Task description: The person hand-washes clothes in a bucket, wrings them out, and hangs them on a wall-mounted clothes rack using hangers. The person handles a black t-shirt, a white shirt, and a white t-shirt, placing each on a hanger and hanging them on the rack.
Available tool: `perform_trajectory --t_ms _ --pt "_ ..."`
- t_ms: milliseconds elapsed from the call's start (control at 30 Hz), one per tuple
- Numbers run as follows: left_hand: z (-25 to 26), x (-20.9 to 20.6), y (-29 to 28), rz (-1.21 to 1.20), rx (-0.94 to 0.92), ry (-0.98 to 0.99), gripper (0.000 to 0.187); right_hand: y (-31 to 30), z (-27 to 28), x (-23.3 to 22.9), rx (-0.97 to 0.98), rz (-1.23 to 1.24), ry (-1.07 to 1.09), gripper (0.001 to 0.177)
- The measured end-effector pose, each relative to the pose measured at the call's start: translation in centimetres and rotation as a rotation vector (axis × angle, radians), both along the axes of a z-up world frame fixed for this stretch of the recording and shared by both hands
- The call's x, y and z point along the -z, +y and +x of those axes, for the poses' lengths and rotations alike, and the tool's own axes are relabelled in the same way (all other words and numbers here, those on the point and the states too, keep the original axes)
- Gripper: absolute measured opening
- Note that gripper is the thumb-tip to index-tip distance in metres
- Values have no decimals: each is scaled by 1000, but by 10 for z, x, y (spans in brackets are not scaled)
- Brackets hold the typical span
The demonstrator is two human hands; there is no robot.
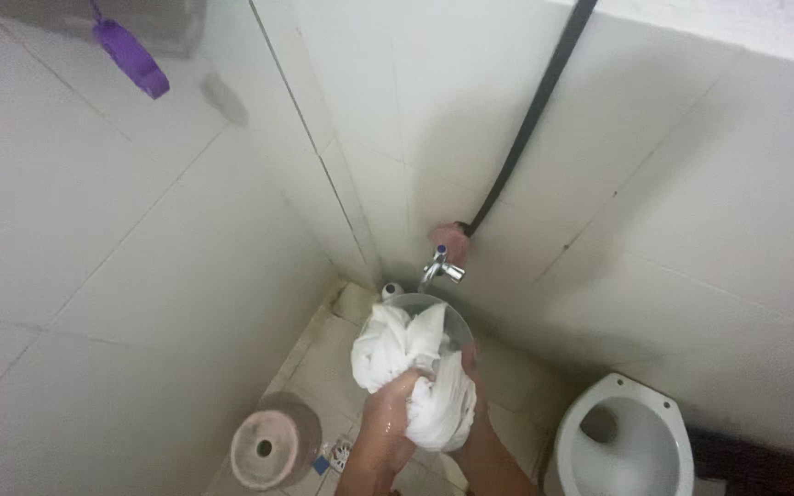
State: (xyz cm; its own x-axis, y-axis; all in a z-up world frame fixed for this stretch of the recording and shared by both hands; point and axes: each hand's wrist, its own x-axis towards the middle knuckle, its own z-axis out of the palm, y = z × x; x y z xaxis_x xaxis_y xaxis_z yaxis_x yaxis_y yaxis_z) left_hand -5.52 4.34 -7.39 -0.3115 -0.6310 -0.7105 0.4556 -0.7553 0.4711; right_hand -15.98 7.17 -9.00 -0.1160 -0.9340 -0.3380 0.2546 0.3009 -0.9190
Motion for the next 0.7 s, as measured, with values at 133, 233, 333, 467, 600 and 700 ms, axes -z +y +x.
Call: perform_trajectory --t_ms 133,233,333,467,600,700 --pt "2 -18 1 138 9 341 51 -14 -5 -1 -26 7 47 37" --pt "11 -24 3 257 -116 433 54 -22 -8 -2 -41 22 67 35" --pt "14 -23 10 -25 -95 679 51 -38 -11 -8 -100 7 82 32" --pt "25 -26 26 -691 168 3 61 -51 -11 -11 -121 -7 94 29" --pt "18 -49 58 -127 -31 402 94 -57 -11 -14 73 -67 217 26" --pt "11 -53 69 146 -273 504 83 -48 7 -10 121 -189 352 23"
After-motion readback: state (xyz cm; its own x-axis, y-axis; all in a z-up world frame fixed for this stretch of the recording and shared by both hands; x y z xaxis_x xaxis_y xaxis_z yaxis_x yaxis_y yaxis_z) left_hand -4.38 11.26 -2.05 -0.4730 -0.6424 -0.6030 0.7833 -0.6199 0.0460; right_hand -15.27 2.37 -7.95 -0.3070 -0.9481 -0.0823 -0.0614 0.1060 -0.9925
